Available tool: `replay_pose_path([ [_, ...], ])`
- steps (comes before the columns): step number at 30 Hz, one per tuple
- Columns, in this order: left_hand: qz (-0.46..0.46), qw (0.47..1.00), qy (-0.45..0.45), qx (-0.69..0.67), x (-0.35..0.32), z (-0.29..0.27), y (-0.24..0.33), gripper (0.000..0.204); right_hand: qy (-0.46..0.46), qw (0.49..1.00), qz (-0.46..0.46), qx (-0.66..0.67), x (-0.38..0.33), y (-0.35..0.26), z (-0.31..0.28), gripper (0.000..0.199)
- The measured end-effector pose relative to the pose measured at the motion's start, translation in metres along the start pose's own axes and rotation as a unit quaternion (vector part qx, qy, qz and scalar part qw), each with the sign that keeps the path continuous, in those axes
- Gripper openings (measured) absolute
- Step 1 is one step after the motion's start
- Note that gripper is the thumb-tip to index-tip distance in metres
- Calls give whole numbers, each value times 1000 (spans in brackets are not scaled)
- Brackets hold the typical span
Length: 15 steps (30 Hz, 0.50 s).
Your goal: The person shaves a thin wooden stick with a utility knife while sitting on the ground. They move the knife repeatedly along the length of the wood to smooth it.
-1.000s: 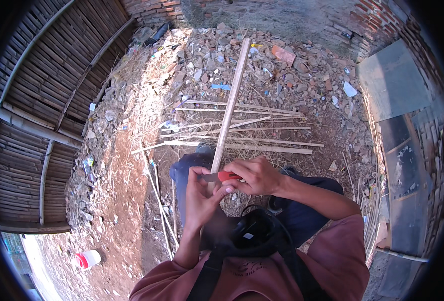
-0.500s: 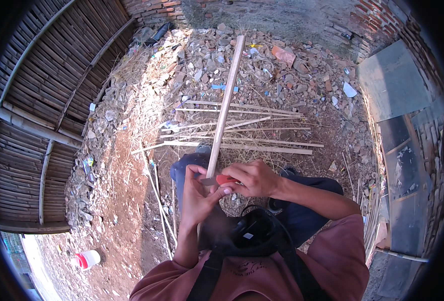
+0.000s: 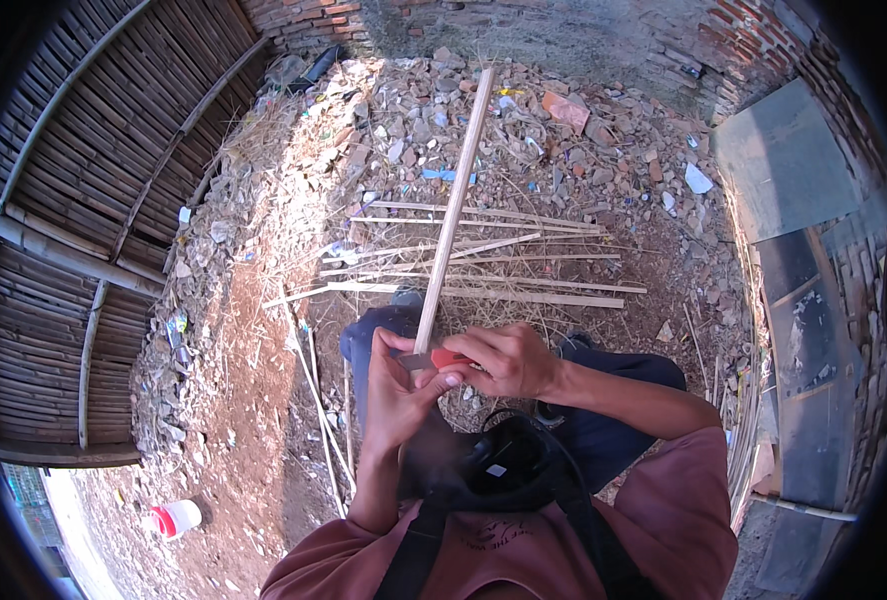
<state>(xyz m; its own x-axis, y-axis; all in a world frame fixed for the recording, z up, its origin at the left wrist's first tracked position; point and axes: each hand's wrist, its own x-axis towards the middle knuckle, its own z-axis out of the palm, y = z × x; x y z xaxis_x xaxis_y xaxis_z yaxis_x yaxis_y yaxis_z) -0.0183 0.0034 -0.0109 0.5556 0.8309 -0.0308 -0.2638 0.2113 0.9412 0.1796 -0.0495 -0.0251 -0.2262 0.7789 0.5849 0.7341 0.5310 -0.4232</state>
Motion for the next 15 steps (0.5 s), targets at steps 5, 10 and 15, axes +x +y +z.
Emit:
replay_pose_path([
  [5, 8, 1000, 2, 27, 2, -3, -5, 60, 11, 1000, 19, -8, -2, -1, 2, 35],
  [10, 21, 996, 9, 81, 3, -2, -4, 59, 10, 999, 30, -24, -3, -3, 2, 35],
  [15, 22, 997, 7, 74, 5, 4, 0, 56, 21, 999, 35, -29, -3, -4, 1, 35],
])
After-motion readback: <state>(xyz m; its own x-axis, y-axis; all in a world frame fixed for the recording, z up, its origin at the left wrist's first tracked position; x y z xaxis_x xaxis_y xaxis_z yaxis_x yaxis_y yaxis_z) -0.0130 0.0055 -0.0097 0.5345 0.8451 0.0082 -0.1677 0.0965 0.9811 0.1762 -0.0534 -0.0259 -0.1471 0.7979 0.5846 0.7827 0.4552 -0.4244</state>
